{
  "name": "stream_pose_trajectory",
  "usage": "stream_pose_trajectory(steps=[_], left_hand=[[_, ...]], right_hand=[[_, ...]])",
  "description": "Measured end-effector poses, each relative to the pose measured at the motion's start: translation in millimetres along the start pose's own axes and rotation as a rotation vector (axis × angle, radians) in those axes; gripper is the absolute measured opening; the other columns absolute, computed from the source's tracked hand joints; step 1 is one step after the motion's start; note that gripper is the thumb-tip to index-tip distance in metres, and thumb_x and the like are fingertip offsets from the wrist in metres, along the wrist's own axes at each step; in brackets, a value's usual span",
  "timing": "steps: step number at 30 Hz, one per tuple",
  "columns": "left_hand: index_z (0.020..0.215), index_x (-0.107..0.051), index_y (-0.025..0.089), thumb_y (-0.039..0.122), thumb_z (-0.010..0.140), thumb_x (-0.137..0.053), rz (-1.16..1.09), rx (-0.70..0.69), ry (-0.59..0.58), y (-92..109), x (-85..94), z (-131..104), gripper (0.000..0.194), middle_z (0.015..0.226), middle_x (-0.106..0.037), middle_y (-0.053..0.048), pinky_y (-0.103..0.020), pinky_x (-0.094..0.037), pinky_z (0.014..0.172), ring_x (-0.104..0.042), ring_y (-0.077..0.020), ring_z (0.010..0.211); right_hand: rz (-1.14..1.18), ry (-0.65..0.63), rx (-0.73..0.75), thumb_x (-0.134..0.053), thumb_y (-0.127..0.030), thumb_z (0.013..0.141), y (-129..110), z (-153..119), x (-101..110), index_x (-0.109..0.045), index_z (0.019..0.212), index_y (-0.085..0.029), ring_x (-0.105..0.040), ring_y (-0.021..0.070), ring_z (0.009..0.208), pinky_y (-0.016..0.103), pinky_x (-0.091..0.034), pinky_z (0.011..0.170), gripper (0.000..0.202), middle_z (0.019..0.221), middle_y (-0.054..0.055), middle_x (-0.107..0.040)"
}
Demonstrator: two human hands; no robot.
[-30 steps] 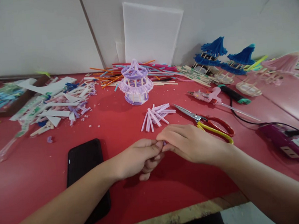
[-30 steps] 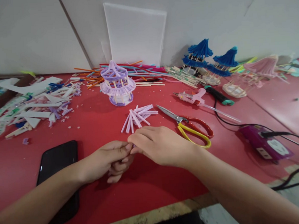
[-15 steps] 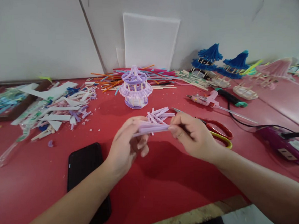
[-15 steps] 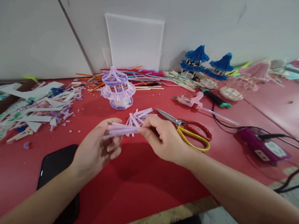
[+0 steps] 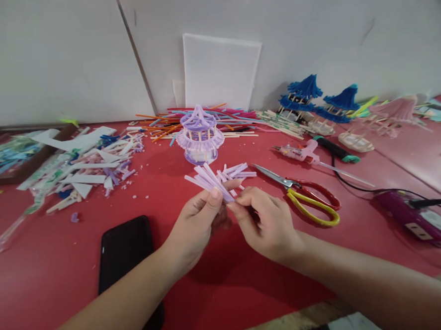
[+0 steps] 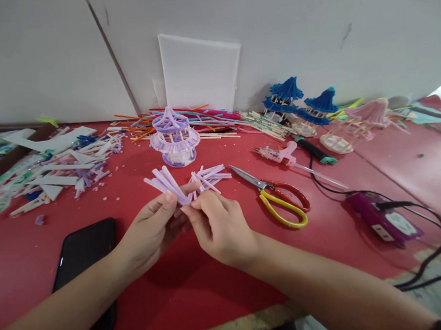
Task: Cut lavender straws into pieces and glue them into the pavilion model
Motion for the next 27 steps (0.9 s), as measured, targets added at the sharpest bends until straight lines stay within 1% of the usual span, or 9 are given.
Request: stream_pose_trajectory(steps=[5,7,9,12,15,17,20,24,27], left_hand=[[0.075,-0.061,0.019,0.052,0.078,-0.066,-0.001,-0.022,0.022,3,0.1,-1,0.033,0.063,-0.047,0.006,-0.019,-0.038,0.056,-0.036,-0.007,0.054],[0.071,-0.058,0.019,0.052,0.079,-0.064,0.042,-0.045,0.044,3,2.6,0,0.035,0.065,-0.047,0.005,-0.02,-0.036,0.056,-0.037,-0.0079,0.056],[0.07,-0.057,0.019,0.052,0.084,-0.059,0.176,-0.086,0.047,5,5.1,-1,0.036,0.066,-0.048,0.004,-0.021,-0.036,0.061,-0.04,-0.0095,0.061],[0.069,-0.056,0.018,0.049,0.09,-0.05,0.427,-0.1,-0.075,3,1.6,-2,0.037,0.069,-0.052,0.003,-0.024,-0.037,0.071,-0.044,-0.0117,0.069],[0.07,-0.052,0.019,0.049,0.093,-0.041,0.5,0.016,-0.299,-5,-8.4,-6,0.04,0.069,-0.058,0.0,-0.027,-0.038,0.075,-0.049,-0.0135,0.071],[0.07,-0.05,0.019,0.051,0.093,-0.038,0.484,0.112,-0.41,-9,-14.1,-10,0.041,0.063,-0.054,0.002,-0.027,-0.039,0.071,-0.049,-0.0132,0.066],[0.069,-0.047,0.019,0.055,0.092,-0.04,0.451,0.198,-0.501,-11,-18.8,-15,0.043,0.058,-0.04,0.006,-0.026,-0.038,0.063,-0.042,-0.0112,0.057],[0.072,-0.047,0.019,0.055,0.091,-0.041,0.383,0.244,-0.536,-14,-18.3,-17,0.041,0.058,-0.034,0.008,-0.026,-0.04,0.063,-0.034,-0.0101,0.054],[0.073,-0.048,0.019,0.055,0.091,-0.041,0.376,0.249,-0.511,-17,-14.9,-15,0.041,0.057,-0.034,0.008,-0.026,-0.041,0.063,-0.033,-0.0097,0.053]], right_hand=[[0.111,-0.065,-0.038,-0.053,-0.021,0.09,2,-1,-8,-0.049,0.08,-0.021,-0.054,0.0112,0.058,0.023,-0.043,0.055,0.011,0.068,-0.001,-0.058],[0.248,-0.087,-0.151,-0.056,-0.027,0.089,7,-1,-9,-0.051,0.088,-0.02,-0.053,0.0109,0.058,0.023,-0.044,0.054,0.009,0.073,0.0,-0.059],[0.481,-0.084,-0.289,-0.054,-0.033,0.091,15,1,-9,-0.051,0.097,-0.02,-0.057,0.0114,0.062,0.024,-0.047,0.057,0.015,0.077,0.001,-0.06],[0.832,-0.178,-0.43,-0.05,-0.041,0.094,26,5,-9,-0.055,0.101,-0.019,-0.06,0.0111,0.063,0.024,-0.048,0.057,0.024,0.073,0.0,-0.06],[1.008,-0.37,-0.531,-0.064,-0.047,0.084,34,7,-8,-0.061,0.103,-0.017,-0.053,0.0078,0.052,0.021,-0.043,0.048,0.035,0.067,-0.003,-0.056],[1.066,-0.474,-0.579,-0.07,-0.046,0.08,37,6,-5,-0.064,0.105,-0.016,-0.046,0.0055,0.049,0.019,-0.039,0.044,0.04,0.065,-0.004,-0.054],[1.109,-0.585,-0.578,-0.071,-0.042,0.08,36,4,-2,-0.066,0.102,-0.014,-0.041,0.0035,0.046,0.017,-0.034,0.041,0.035,0.065,-0.004,-0.053],[1.093,-0.587,-0.567,-0.066,-0.038,0.084,34,6,3,-0.066,0.096,-0.014,-0.041,0.0031,0.047,0.017,-0.035,0.041,0.027,0.069,-0.003,-0.054],[0.991,-0.543,-0.532,-0.063,-0.038,0.087,33,9,7,-0.064,0.096,-0.014,-0.042,0.0041,0.049,0.017,-0.035,0.042,0.025,0.07,-0.003,-0.052]])
Point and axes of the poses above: each hand's wrist, its own z-axis towards the middle knuckle, its own x-axis out of the back of the hand, y = z × x, the point moved 5 cm from there along z, towards the middle knuckle
